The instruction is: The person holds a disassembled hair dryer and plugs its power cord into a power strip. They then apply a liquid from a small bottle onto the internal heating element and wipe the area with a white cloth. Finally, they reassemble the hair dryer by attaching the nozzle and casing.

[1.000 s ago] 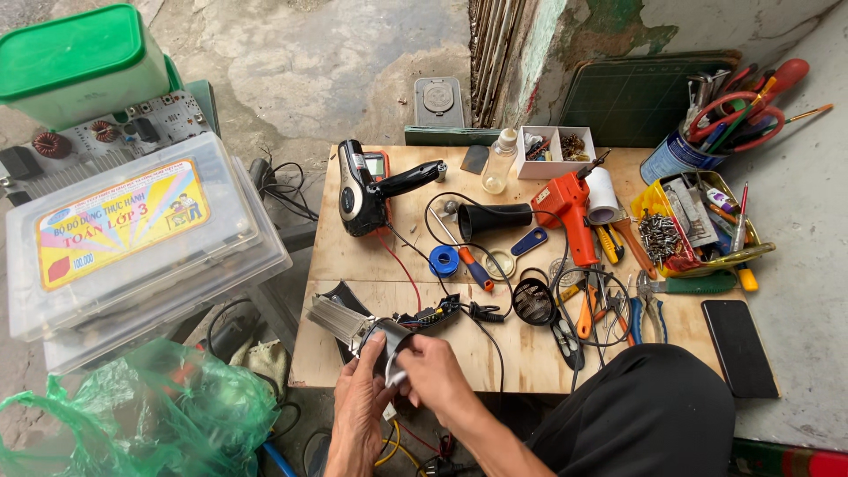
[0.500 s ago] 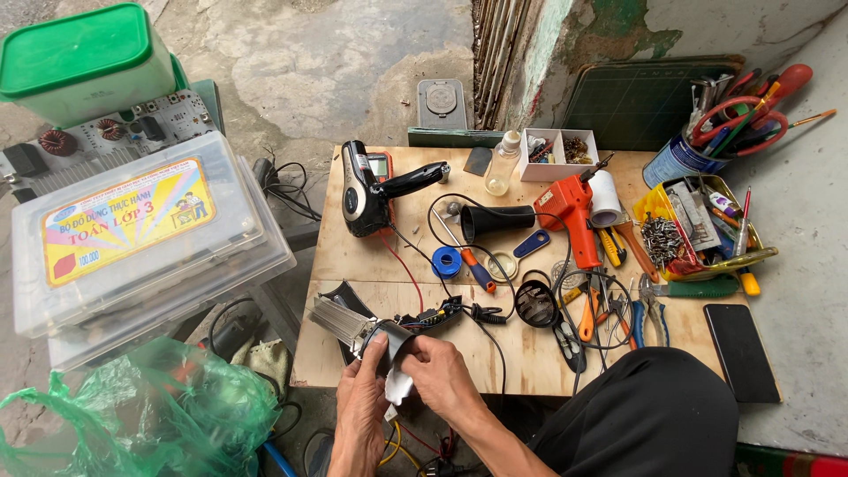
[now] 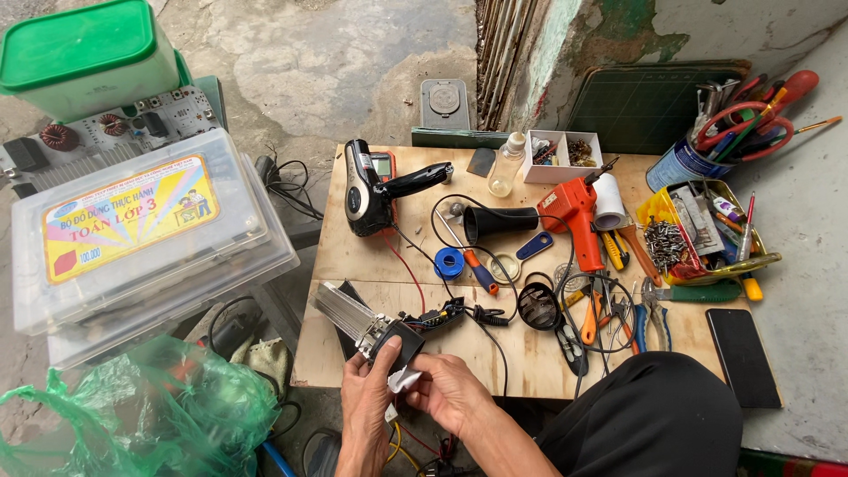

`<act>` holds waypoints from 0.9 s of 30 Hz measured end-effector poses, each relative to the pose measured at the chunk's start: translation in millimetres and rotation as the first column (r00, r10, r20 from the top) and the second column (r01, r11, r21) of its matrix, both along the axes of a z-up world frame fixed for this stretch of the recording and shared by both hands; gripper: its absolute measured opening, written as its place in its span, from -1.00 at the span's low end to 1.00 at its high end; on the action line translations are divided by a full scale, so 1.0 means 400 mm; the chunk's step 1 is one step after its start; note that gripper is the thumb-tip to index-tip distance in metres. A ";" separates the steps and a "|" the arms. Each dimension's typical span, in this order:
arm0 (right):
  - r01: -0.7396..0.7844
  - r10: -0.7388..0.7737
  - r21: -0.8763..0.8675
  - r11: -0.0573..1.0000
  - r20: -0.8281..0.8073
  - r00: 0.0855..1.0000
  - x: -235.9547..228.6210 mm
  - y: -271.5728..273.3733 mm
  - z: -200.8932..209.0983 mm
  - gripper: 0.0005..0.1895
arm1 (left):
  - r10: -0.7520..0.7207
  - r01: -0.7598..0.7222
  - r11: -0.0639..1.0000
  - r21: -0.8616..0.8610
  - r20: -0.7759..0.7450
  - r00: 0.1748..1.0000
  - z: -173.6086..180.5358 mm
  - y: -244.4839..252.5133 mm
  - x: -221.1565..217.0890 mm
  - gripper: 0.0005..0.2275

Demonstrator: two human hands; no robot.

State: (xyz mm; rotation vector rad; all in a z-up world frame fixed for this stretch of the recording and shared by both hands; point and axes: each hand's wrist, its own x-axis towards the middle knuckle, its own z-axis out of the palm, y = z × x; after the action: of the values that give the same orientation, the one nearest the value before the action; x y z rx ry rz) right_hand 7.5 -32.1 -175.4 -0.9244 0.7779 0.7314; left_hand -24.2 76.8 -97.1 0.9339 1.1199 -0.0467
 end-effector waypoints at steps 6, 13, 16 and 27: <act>-0.164 0.328 -0.541 0.825 0.221 0.919 0.049 -0.158 0.060 -0.74 | -0.016 0.014 0.999 -0.030 -0.057 0.998 0.046 0.008 0.006 -0.12; 0.022 0.696 -0.993 0.113 0.095 0.712 0.238 -0.342 0.072 -0.43 | 0.062 -0.082 0.982 -0.169 -0.121 0.991 0.053 0.023 0.023 -0.11; 0.266 0.698 -0.917 0.299 0.400 0.594 0.367 -0.282 0.190 -0.55 | 0.076 -0.096 0.982 -0.164 -0.124 0.989 0.061 0.022 0.040 -0.29; -0.310 0.858 -0.900 -0.305 -0.401 0.321 0.928 -0.111 0.026 -0.45 | 0.265 -0.278 0.956 -0.094 -0.136 0.955 -0.220 0.016 0.032 -0.50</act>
State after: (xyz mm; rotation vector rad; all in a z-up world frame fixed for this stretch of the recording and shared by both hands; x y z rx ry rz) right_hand 378.8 -76.4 -165.1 -2.9048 -0.0097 0.8454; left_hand -11.2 83.2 -185.2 0.6774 1.3380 0.0590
